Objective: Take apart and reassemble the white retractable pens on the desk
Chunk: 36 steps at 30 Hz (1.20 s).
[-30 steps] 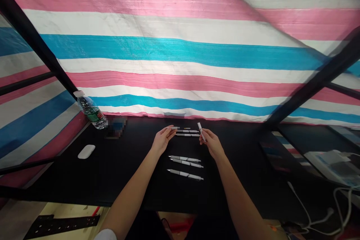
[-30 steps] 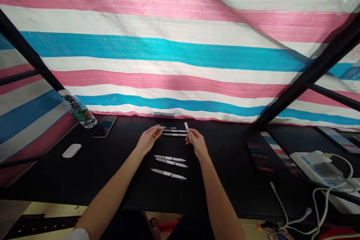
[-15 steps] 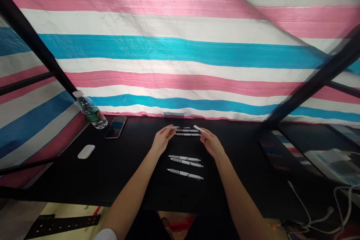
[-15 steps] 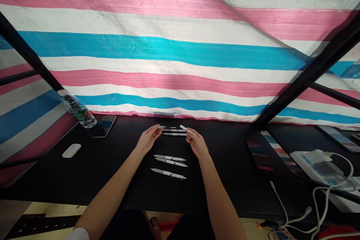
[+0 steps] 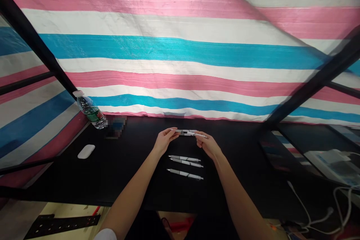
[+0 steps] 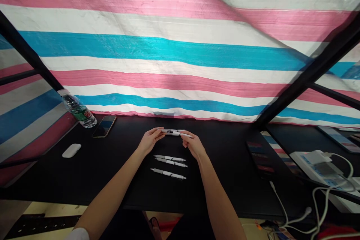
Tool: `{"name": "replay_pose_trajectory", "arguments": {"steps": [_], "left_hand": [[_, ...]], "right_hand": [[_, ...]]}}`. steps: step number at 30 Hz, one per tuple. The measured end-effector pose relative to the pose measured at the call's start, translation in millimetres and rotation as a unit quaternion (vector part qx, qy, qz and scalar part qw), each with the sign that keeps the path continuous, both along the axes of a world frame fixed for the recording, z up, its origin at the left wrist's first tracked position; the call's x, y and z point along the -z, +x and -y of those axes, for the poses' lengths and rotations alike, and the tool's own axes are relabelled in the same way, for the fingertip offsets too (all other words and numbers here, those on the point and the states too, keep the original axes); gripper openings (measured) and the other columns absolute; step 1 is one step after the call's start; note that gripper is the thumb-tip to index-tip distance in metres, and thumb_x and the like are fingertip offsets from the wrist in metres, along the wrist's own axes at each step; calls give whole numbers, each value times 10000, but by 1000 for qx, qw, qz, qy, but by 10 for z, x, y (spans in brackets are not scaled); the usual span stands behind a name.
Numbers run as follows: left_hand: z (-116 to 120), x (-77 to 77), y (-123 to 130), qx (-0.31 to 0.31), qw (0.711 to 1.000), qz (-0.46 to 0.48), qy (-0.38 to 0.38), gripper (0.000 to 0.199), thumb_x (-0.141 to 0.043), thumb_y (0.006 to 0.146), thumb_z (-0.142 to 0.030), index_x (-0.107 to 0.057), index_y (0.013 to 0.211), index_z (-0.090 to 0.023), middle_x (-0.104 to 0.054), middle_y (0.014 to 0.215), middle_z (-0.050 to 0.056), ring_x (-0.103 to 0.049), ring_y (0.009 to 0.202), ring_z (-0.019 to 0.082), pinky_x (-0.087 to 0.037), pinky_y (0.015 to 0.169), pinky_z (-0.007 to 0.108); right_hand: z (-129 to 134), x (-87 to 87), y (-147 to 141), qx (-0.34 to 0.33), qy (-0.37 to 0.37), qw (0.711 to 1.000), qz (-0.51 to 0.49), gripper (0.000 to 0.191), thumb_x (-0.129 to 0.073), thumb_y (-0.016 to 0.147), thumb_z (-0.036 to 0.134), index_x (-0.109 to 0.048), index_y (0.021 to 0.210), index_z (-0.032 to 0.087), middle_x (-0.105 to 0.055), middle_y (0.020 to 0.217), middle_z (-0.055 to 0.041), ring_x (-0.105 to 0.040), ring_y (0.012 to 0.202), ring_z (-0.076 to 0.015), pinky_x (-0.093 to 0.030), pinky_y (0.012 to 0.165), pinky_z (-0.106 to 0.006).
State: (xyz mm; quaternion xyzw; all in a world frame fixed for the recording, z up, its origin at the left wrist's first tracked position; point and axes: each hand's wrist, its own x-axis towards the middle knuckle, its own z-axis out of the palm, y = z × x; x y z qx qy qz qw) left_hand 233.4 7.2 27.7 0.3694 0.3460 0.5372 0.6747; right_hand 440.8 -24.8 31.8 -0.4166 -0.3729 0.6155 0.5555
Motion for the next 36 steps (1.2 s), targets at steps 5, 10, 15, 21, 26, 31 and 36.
{"name": "replay_pose_trajectory", "arguments": {"steps": [5,10,15,21,26,31,36], "left_hand": [[37,12,44,18,999,-34,6,332,-783,696,-357,-711,899,-104,-729,848,111,-698,852,227,-521,886,381],[58,-14,48,18,995,-95,26,373,-762,699,-439,-685,837,-102,-717,776,106,-692,727,194,-554,729,308],[63,-26,57,12,986,-156,64,419,-688,732,-529,-604,696,-120,-633,619,30,-581,507,106,-461,462,209],[41,20,37,22,968,-226,107,408,-626,784,-518,-560,664,-134,-555,551,-8,-466,422,62,-326,384,180],[53,4,39,47,972,-177,151,302,-727,730,-369,-612,877,-132,-599,680,-4,-537,541,75,-452,536,214],[56,-9,63,42,979,-165,112,466,-732,713,-425,-582,1044,-133,-627,795,38,-597,596,117,-441,430,201],[47,11,50,51,975,-199,80,440,-583,808,-543,-603,804,-103,-562,600,13,-500,432,82,-319,313,175]], "right_hand": [[21,-2,-62,-5,6,1000,-14,310,-810,641,317,-735,893,154,-554,612,19,-490,551,-92,-423,488,-233],[18,6,-90,4,2,1000,-25,299,-806,653,324,-734,896,166,-686,763,-38,-649,737,-160,-537,630,-262],[5,39,-92,-8,2,1000,-26,288,-786,686,353,-736,901,167,-726,865,-61,-694,833,-195,-570,729,-291],[-26,99,-79,-8,2,999,-40,305,-775,702,385,-732,913,169,-744,900,-79,-706,896,-233,-569,821,-340],[-46,137,-67,10,-11,999,-45,325,-762,716,416,-729,904,153,-747,890,-101,-711,891,-240,-571,817,-336],[-40,126,-61,15,-8,998,-58,314,-749,737,401,-724,941,164,-746,900,-88,-706,917,-228,-563,828,-321],[-41,125,-54,8,-3,998,-55,287,-757,731,371,-720,935,174,-744,911,-77,-704,919,-223,-564,812,-314]]}}
